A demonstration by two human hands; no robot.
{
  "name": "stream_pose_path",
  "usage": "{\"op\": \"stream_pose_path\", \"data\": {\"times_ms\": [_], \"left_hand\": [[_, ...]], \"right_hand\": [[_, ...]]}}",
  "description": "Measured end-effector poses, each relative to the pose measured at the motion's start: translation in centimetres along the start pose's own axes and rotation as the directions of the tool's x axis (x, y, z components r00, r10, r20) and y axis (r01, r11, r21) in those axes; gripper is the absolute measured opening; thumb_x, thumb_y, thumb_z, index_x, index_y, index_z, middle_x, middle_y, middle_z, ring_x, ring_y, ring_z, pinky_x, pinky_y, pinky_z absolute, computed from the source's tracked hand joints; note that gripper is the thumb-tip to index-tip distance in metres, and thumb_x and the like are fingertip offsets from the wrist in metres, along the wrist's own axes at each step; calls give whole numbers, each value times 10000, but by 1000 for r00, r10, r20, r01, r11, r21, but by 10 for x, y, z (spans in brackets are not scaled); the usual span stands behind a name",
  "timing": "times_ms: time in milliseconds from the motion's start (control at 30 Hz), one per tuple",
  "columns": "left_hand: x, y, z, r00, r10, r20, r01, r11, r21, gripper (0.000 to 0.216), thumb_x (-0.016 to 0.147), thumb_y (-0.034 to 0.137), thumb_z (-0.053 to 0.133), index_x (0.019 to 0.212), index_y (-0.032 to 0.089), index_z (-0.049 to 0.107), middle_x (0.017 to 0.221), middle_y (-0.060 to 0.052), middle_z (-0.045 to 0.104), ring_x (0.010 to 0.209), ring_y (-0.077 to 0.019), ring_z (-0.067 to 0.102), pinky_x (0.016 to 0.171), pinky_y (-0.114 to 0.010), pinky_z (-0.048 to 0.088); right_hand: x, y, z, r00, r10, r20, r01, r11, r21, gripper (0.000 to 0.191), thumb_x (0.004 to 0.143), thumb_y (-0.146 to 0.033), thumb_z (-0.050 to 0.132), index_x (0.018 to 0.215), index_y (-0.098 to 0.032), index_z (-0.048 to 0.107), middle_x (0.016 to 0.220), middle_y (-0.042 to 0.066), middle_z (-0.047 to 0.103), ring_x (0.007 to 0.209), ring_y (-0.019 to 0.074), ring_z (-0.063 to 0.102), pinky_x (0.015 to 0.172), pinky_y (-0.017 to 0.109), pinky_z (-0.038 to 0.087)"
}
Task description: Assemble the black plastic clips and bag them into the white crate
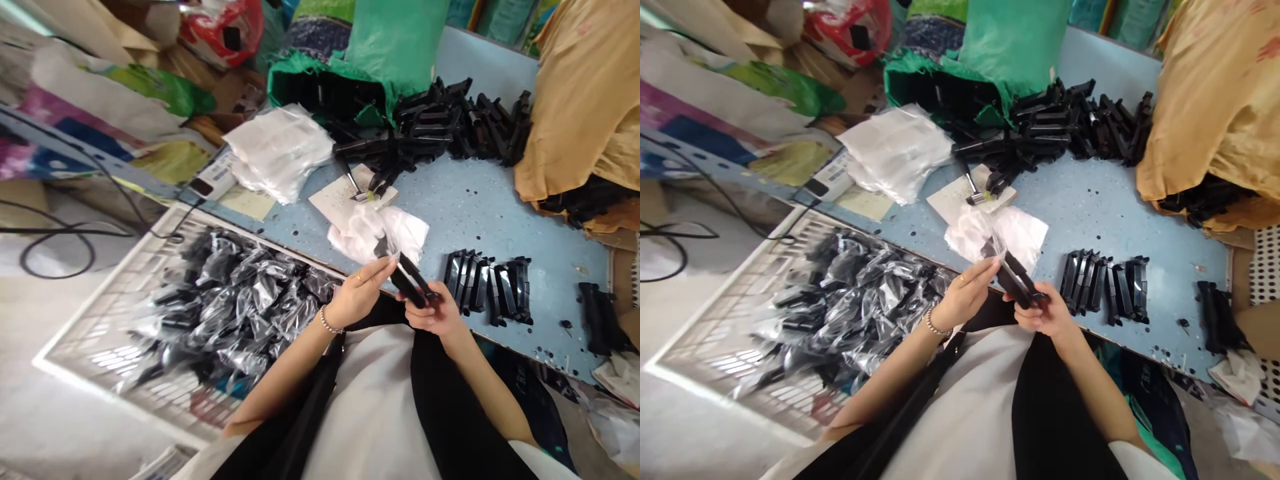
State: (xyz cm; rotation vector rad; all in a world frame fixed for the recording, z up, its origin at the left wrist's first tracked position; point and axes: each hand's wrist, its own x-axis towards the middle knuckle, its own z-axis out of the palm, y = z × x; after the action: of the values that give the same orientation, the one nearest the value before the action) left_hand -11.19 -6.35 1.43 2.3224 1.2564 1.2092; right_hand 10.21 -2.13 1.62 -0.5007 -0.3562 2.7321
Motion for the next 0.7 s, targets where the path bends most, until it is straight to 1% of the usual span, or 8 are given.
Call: {"op": "stream_pose_path", "data": {"times_ms": [100, 200, 267, 333, 433, 567, 633, 700], "left_hand": [[-8, 5, -1, 998, 48, 49, -49, 998, 27, 763, 1001, 49, 404, 1662, 273, 96, 1513, -140, 558, 1263, -225, 656, 1072, -379, 569], [-16, 13, 4, 994, 86, 61, -88, 995, 38, 793, 969, 10, 400, 1661, 242, 92, 1463, -142, 602, 1175, -210, 689, 989, -364, 606], [-19, 17, 7, 996, 63, 69, -67, 996, 60, 811, 940, -19, 379, 1659, 217, 89, 1470, -166, 587, 1165, -216, 691, 959, -374, 616], [-22, 21, 5, 993, 42, 107, -48, 997, 59, 792, 933, 11, 407, 1650, 186, 118, 1474, -194, 570, 1189, -239, 683, 959, -394, 615], [-27, 33, -17, 995, 23, 102, -24, 1000, 18, 635, 958, 117, 500, 1569, 188, 342, 1346, -174, 644, 1162, -247, 695, 952, -395, 613], [-47, 43, -80, 961, -262, 92, 269, 961, -70, 282, 988, 234, 574, 1258, 234, 657, 1128, -93, 723, 1051, -197, 712, 952, -323, 593], [-68, 27, -114, 863, -460, 209, 477, 878, -39, 240, 987, 301, 578, 1176, 227, 706, 1103, -84, 738, 1051, -202, 708, 960, -306, 579], [-94, -3, -142, 684, -657, 318, 652, 745, 137, 246, 970, 328, 567, 1123, 225, 729, 1117, -74, 751, 1040, -211, 712, 969, -313, 565]], "right_hand": [[10, 6, 4, 999, 21, -27, -19, 997, 80, 474, 800, -645, 668, 755, -175, 620, 451, -137, 220, 380, 50, 142, 359, 181, 197], [21, 14, 9, 959, -130, -250, 95, 985, -148, 494, 780, -657, 679, 636, -217, 505, 455, -109, 272, 385, 71, 258, 379, 206, 279], [22, 21, 16, 844, -362, -395, 134, 857, -498, 414, 793, -601, 702, 724, -221, 552, 536, -72, 438, 465, 102, 416, 444, 228, 378], [17, 29, 27, 747, -546, -379, 27, 595, -803, 317, 811, -500, 734, 920, -227, 616, 740, -20, 613, 638, 146, 563, 582, 269, 487], [8, 37, 44, 852, -467, -235, -78, 330, -941, 536, 823, -409, 757, 1285, -224, 558, 1079, 63, 675, 864, 203, 644, 773, 349, 552], [3, 32, 53, 994, -106, -26, 7, 302, -953, 614, 913, -417, 681, 1469, -243, 487, 1130, 61, 672, 943, 206, 652, 826, 350, 551], [2, 26, 49, 997, -79, -5, 13, 235, -972, 448, 966, -407, 613, 1385, -252, 592, 1066, 43, 681, 961, 198, 641, 858, 341, 528], [1, 22, 40, 984, -169, -58, -23, 202, -979, 357, 984, -408, 581, 1291, -245, 661, 1016, 35, 681, 938, 187, 637, 865, 333, 512]]}}
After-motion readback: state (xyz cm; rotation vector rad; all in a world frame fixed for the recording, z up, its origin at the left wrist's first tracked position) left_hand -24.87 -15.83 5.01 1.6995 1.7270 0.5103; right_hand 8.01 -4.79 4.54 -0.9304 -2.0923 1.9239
